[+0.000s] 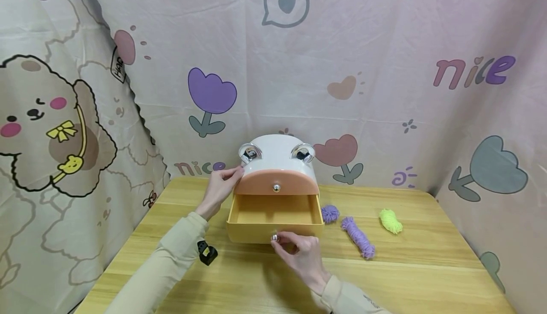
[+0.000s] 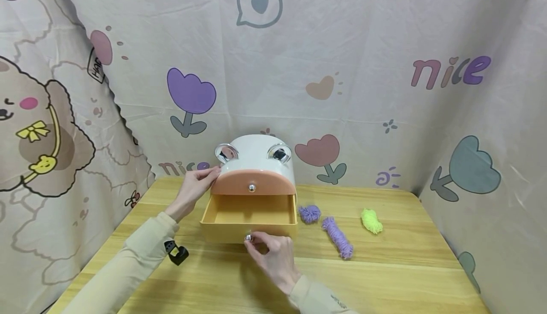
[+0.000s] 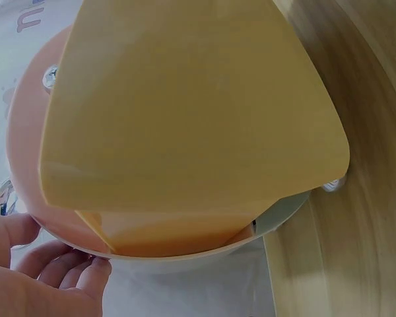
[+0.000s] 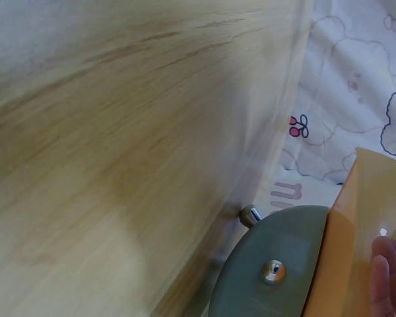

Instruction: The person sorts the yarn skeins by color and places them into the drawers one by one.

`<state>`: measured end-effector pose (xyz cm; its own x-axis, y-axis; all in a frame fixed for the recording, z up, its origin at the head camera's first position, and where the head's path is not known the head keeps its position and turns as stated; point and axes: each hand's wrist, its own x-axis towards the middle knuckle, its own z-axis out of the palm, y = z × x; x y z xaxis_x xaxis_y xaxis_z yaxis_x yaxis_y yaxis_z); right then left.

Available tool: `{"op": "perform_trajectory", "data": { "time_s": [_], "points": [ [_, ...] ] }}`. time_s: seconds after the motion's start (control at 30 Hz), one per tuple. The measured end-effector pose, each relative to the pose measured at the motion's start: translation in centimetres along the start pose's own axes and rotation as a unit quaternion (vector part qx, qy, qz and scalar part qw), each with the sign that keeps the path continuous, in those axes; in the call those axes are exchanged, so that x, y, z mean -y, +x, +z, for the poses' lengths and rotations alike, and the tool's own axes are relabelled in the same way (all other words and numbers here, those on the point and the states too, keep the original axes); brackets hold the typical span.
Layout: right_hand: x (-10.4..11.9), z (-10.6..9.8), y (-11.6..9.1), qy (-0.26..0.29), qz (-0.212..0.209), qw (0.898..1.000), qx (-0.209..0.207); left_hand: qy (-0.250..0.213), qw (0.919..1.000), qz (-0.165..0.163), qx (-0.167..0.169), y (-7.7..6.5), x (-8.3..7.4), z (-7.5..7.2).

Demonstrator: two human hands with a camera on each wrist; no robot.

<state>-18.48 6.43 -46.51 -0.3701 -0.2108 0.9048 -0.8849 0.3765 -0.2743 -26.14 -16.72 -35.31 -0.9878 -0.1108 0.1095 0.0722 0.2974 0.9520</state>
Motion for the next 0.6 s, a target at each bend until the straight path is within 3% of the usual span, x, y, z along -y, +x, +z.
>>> {"op": "perform_trajectory", "data": {
  "time_s": [0.6],
  "points": [
    [-0.07, -0.16, -0.3, 0.022, 0.01, 1.0, 0.009, 0.002, 1.0, 0.002, -0.003, -0.24, -0.19, -0.01]
  ]
}}
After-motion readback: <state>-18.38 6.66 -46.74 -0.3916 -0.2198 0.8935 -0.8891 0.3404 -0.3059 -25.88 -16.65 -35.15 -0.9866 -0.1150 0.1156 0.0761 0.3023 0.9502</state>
